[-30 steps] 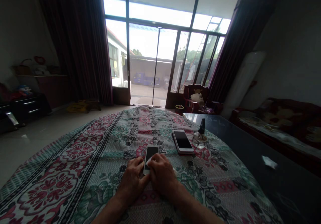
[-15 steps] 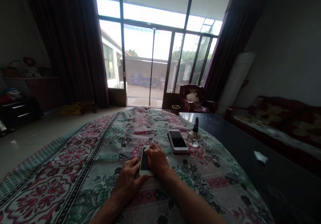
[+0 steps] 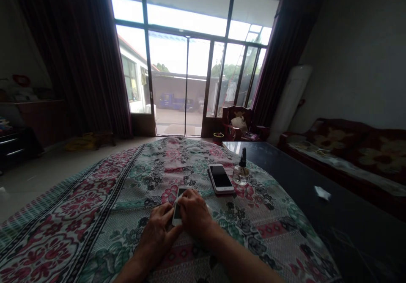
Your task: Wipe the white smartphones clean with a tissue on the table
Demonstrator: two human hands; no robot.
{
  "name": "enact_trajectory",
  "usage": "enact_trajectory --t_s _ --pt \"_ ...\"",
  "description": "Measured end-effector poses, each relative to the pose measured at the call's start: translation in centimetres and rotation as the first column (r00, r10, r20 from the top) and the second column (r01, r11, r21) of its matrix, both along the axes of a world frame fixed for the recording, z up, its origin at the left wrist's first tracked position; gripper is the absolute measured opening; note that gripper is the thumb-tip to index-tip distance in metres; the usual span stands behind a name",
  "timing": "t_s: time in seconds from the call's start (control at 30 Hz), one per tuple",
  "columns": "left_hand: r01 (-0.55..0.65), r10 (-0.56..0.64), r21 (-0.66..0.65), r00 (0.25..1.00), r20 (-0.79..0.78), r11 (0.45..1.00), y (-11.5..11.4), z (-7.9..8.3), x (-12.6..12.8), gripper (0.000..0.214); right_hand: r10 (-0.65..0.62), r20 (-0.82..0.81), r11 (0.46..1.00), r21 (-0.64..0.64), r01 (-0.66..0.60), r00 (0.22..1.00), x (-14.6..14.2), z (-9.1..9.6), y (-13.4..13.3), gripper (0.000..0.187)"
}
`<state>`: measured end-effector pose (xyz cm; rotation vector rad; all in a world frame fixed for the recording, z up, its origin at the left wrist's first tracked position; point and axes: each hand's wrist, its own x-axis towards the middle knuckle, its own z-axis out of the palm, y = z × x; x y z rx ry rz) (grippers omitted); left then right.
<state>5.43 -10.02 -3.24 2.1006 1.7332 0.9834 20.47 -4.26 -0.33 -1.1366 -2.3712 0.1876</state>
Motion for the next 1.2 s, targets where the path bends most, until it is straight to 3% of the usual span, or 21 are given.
enact_trajectory --t_s 0.13,0.23,0.33,0.53,0.63,1.0,1.1,1.2 --pt "0.001 -0.001 0.000 1.000 -0.010 1.000 -0.1 0.3 0.0 0.032 -0.133 0.022 0.991 -0.022 0.134 0.991 -0.9 1.0 3.3 0.022" --pt "-0.005 0.005 -0.004 1.000 -0.003 1.000 -0.3 0.5 0.1 0.032 -0.183 0.024 0.983 -0.027 0.183 0.983 -0.9 1.2 4.2 0.024" --pt "-0.041 0.041 0.018 0.999 0.008 0.999 -0.3 0.4 0.2 0.032 -0.131 0.017 0.991 -0.018 0.131 0.991 -0.3 0.8 2.7 0.022" --pt "-0.048 0.048 0.021 0.999 0.019 0.999 -0.2 0.2 0.3 0.031 0.098 -0.036 0.995 -0.024 -0.099 0.995 2.4 -0.4 -3.4 0.020" --pt "-0.041 0.041 0.013 0.999 0.022 0.999 -0.3 0.2 0.3 0.033 0.145 -0.068 0.989 -0.031 -0.148 0.987 3.0 -0.5 -4.3 0.020" --pt "-0.049 0.049 0.016 0.999 0.017 0.999 -0.5 0.8 0.5 0.033 -0.123 0.052 0.992 -0.028 0.125 0.991 -1.3 0.9 4.9 0.025" --pt "-0.037 0.037 0.007 0.999 0.022 0.999 -0.6 0.9 0.5 0.031 -0.145 0.069 0.989 -0.028 0.147 0.987 -1.6 0.8 5.2 0.026" --pt "-0.030 0.030 -0.001 0.999 0.026 1.000 -0.6 0.8 0.5 0.031 -0.092 0.064 0.996 -0.003 0.093 0.994 -1.2 0.7 3.9 0.024"
